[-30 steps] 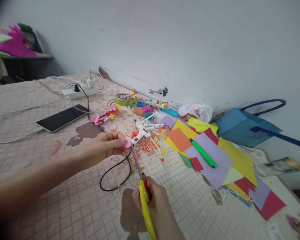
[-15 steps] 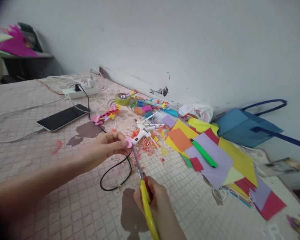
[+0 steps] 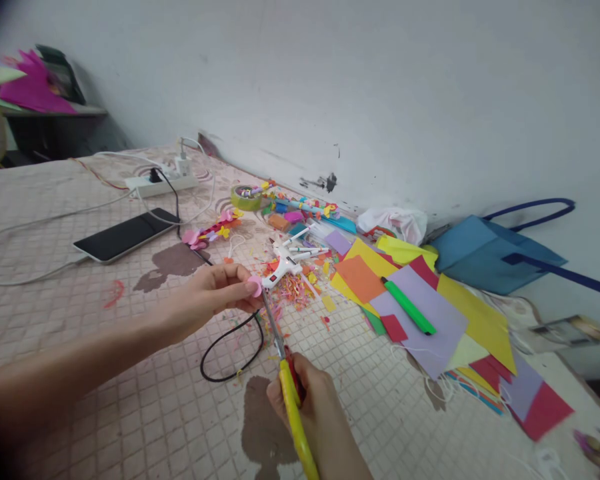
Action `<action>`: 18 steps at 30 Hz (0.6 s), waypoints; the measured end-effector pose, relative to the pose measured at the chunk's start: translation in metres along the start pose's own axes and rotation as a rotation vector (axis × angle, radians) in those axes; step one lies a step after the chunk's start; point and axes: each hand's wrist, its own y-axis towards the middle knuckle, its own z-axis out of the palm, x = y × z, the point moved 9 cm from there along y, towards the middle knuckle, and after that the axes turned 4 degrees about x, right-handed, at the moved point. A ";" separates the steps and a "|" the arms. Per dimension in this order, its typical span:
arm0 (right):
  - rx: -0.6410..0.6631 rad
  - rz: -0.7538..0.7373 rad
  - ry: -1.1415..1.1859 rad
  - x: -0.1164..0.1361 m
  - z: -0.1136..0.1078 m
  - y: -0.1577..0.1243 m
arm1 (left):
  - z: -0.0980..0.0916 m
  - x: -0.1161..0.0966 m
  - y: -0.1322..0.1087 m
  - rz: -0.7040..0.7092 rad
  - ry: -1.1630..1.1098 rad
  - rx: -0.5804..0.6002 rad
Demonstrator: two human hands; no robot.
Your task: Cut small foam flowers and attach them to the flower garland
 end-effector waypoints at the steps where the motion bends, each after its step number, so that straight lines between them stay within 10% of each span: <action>1: 0.002 -0.002 -0.002 0.000 0.000 0.000 | 0.000 0.000 0.000 -0.005 0.004 -0.001; 18: 0.024 0.004 -0.022 0.004 0.002 -0.002 | 0.003 0.002 -0.007 0.044 0.026 -0.072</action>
